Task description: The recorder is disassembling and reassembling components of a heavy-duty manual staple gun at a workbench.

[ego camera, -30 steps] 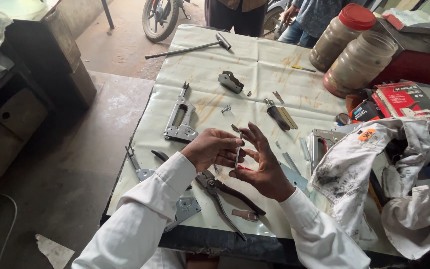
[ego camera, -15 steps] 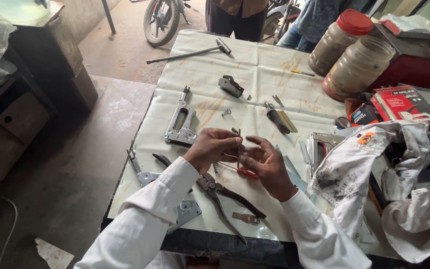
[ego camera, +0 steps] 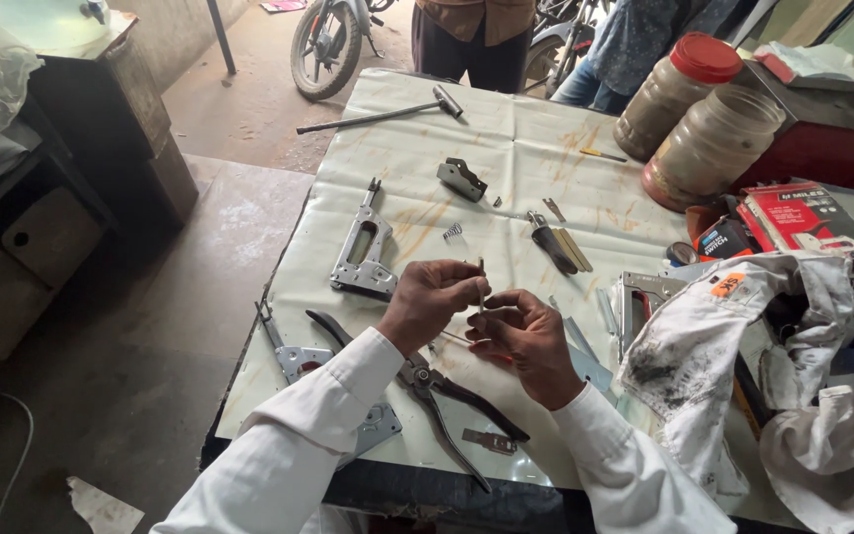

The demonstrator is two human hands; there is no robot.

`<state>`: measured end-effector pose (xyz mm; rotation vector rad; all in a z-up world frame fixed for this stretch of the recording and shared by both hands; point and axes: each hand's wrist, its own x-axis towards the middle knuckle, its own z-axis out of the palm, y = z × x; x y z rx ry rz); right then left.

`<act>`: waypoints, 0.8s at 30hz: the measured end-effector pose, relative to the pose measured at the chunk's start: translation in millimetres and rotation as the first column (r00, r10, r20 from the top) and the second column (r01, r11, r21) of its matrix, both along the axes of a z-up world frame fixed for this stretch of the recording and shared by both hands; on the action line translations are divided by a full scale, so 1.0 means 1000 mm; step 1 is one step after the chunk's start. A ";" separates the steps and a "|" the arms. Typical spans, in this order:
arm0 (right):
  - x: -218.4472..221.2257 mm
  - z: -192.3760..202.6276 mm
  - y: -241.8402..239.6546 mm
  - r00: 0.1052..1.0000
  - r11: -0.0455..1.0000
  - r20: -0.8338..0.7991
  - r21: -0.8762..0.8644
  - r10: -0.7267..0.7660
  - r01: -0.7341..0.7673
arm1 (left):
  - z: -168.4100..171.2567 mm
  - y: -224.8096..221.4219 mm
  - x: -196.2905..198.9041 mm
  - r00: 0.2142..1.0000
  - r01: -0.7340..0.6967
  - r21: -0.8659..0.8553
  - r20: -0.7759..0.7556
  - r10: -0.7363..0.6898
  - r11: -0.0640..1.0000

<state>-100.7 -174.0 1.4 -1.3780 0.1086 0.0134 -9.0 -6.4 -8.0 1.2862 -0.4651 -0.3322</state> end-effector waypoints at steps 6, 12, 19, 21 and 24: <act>0.000 -0.001 0.001 0.999 1.000 -0.021 -0.013 -0.026 0.026 | 0.002 -0.002 -0.003 0.997 -0.059 0.009 0.042 0.058 0.998; 0.002 -0.006 -0.001 0.999 0.999 -0.006 -0.031 -0.043 0.043 | 0.006 0.000 -0.003 0.999 -0.037 0.014 0.023 0.037 0.999; 0.002 -0.007 0.000 0.999 0.999 0.020 -0.013 -0.041 0.042 | 0.029 0.006 -0.016 0.994 -0.066 0.019 0.083 0.064 0.998; 0.000 -0.002 0.001 0.999 0.999 -0.006 -0.019 -0.050 0.049 | 0.019 0.003 -0.011 0.996 -0.034 -0.024 0.083 0.036 0.999; -0.001 0.001 0.002 0.998 0.998 -0.025 -0.028 -0.054 0.053 | 0.012 0.000 -0.008 0.997 -0.052 -0.062 0.045 0.054 0.997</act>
